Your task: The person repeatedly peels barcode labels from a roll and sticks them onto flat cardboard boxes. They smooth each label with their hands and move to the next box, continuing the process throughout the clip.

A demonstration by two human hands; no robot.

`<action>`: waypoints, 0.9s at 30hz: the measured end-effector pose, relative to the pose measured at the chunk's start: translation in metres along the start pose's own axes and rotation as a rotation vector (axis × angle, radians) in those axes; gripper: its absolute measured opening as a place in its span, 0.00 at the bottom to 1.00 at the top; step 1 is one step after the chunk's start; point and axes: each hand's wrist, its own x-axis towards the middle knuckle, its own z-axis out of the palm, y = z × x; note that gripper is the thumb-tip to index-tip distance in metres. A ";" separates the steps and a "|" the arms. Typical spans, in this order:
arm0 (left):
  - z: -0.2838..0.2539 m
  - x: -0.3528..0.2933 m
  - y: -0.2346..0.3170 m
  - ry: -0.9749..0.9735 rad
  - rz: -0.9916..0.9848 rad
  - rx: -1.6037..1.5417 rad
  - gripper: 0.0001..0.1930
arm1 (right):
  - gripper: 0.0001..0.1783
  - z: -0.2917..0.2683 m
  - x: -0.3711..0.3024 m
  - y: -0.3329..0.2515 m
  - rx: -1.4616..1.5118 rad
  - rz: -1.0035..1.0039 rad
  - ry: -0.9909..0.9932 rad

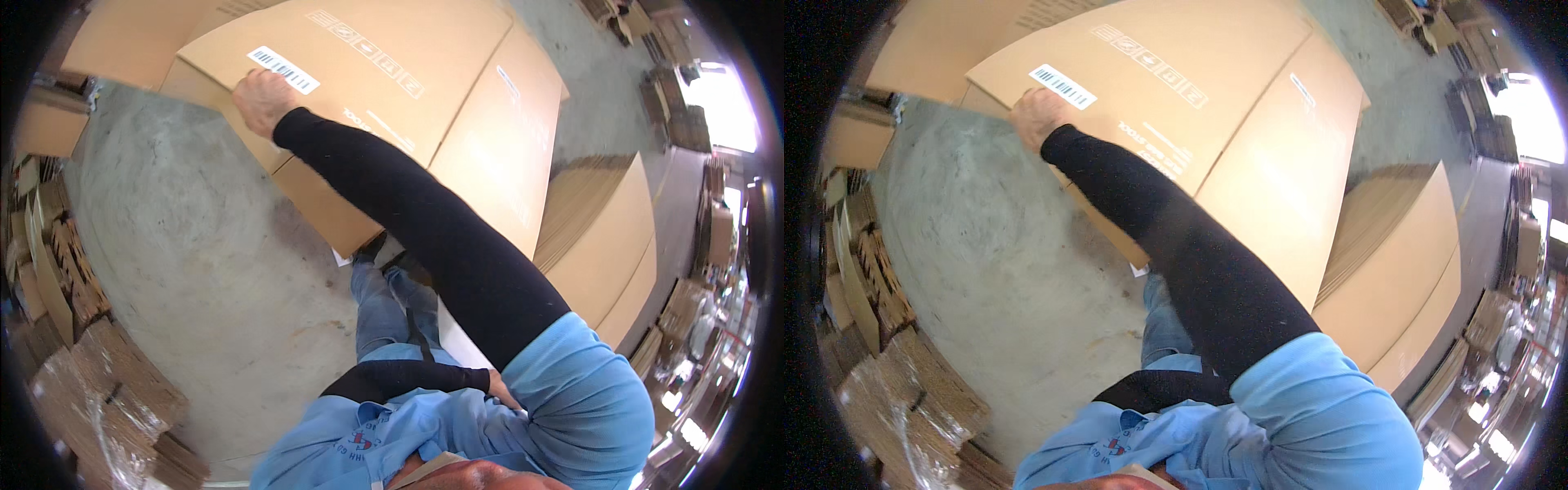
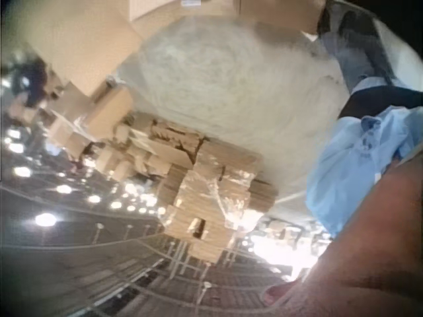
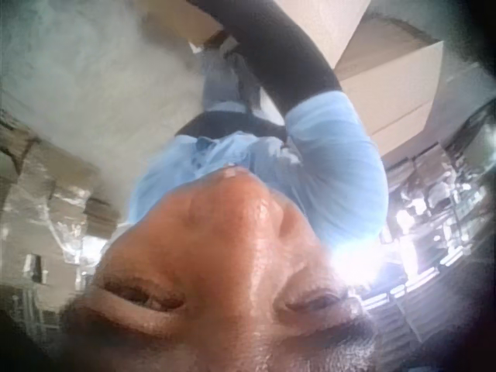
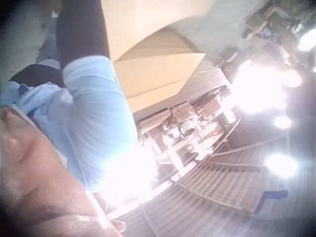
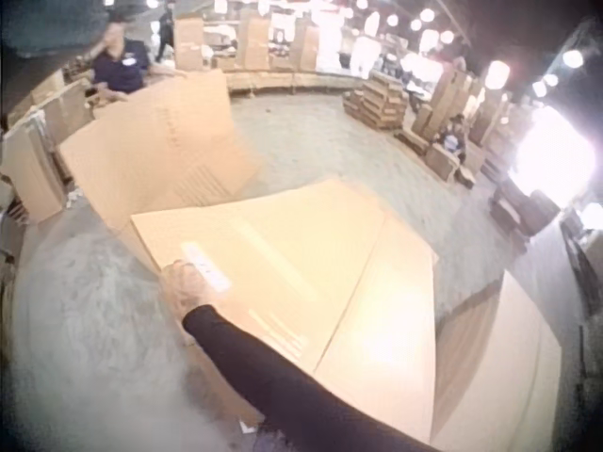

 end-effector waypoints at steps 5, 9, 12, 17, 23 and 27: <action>0.020 -0.015 0.001 0.087 -0.035 -0.107 0.14 | 0.10 0.022 0.002 -0.043 0.362 -0.125 -0.122; 0.010 -0.015 0.012 0.211 -0.090 -0.171 0.13 | 0.10 0.005 -0.001 -0.073 0.468 -0.205 -0.104; -0.004 -0.008 0.020 0.289 -0.124 -0.198 0.13 | 0.08 -0.002 -0.040 -0.033 0.516 -0.158 -0.174; -0.036 0.007 0.044 0.422 -0.165 -0.278 0.13 | 0.22 -0.044 -0.193 0.141 0.497 0.155 -0.584; -0.065 0.001 0.073 0.408 -0.142 -0.359 0.13 | 0.23 -0.211 -0.448 0.268 0.278 0.932 -0.479; -0.076 0.019 0.088 0.390 -0.176 -0.473 0.16 | 0.23 -0.314 -0.619 0.230 0.331 1.310 -0.135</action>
